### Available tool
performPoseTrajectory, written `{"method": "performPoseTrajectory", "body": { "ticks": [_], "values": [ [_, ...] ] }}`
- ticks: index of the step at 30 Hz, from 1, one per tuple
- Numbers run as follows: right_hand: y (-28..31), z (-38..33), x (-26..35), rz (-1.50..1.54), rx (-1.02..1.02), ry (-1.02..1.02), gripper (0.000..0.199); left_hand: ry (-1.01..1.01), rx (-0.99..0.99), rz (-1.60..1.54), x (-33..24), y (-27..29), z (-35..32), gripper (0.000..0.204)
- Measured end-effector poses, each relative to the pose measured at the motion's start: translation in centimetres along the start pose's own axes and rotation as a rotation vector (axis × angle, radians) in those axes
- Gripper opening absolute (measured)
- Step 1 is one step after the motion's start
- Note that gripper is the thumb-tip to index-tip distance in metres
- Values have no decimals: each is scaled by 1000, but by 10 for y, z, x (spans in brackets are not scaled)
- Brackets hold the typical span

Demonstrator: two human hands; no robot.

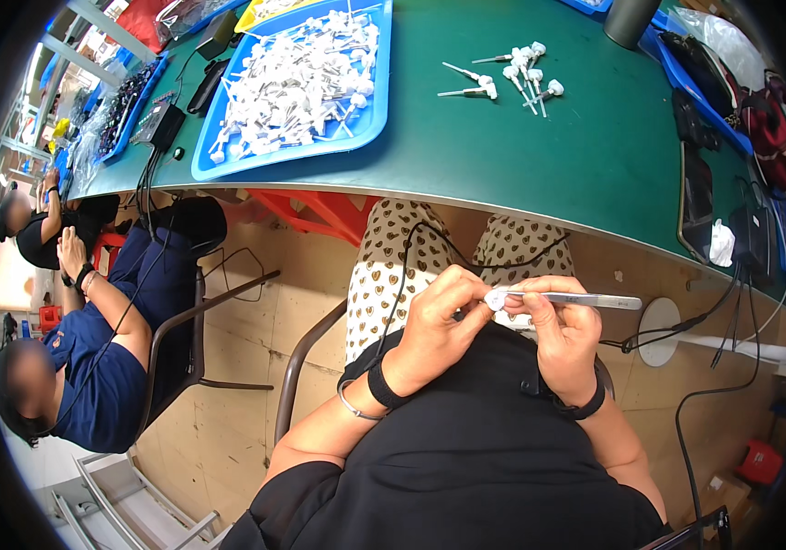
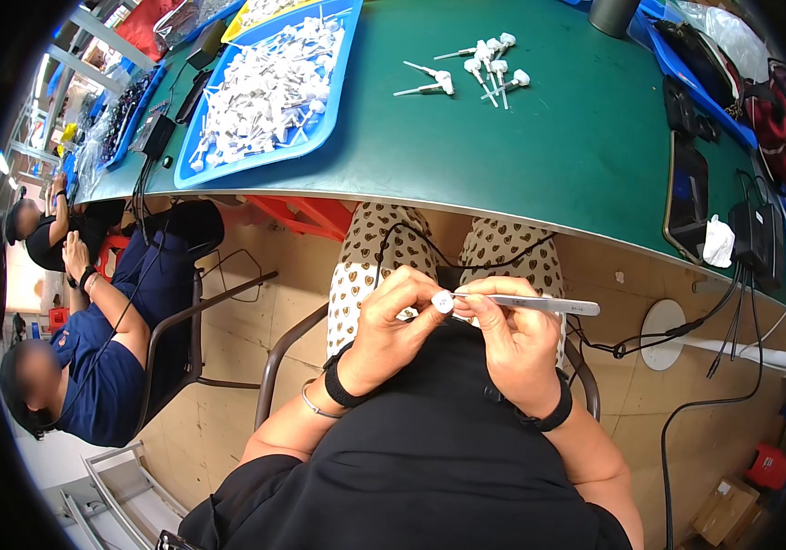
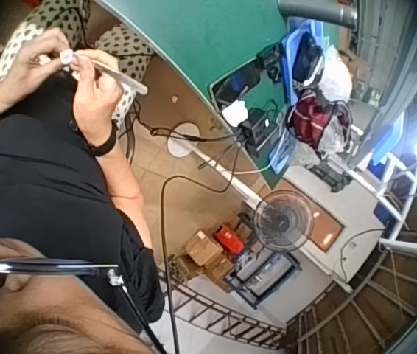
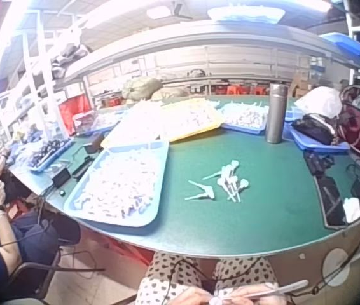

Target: The person sits at a green workbench and uses tweezers to manipulate small white plastic components. They repeatedly pick up individual pieces from a blue tray, adjust them with the tool, and place them onto the table surface.

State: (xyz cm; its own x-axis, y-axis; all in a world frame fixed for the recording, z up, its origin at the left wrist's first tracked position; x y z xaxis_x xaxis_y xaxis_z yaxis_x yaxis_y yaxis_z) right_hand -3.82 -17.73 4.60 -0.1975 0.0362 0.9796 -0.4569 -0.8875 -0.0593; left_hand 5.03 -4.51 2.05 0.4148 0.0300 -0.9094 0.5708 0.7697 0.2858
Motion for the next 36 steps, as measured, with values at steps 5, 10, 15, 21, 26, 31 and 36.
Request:
{"method": "performPoseTrajectory", "body": {
  "ticks": [5,10,15,21,26,31,36],
  "values": [
    [0,0,0,12,-1,0,11,-1,3,-3,0,0,0,5],
    [0,0,0,12,-6,-8,11,-2,-1,-10,2,0,0,5],
    [0,0,0,-18,11,4,10,-15,3,1,0,0,0,5],
    [0,2,4,-97,29,31,7,-8,16,-9,-1,-1,0,5],
    [0,2,5,-130,30,69,5,0,21,-18,1,-1,-1,4],
    [0,3,8,-149,45,111,5,0,31,-17,0,-1,-1,5],
    [0,2,9,-165,47,141,6,0,34,-12,1,-1,-2,6]
  ]
}}
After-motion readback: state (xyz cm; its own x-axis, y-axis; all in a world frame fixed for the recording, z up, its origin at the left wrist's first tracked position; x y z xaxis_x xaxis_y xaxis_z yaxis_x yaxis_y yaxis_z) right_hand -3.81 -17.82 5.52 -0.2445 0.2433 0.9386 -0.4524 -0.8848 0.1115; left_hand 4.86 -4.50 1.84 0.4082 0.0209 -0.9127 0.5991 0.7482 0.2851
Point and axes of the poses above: each hand's wrist, its own z-axis towards the middle knuckle, its own y-axis out of the back of the hand, x = y × z, the point moved 7 cm from there along z, towards the middle knuckle, and after that the axes turned 1 degree about x, right-handed, at the moved point
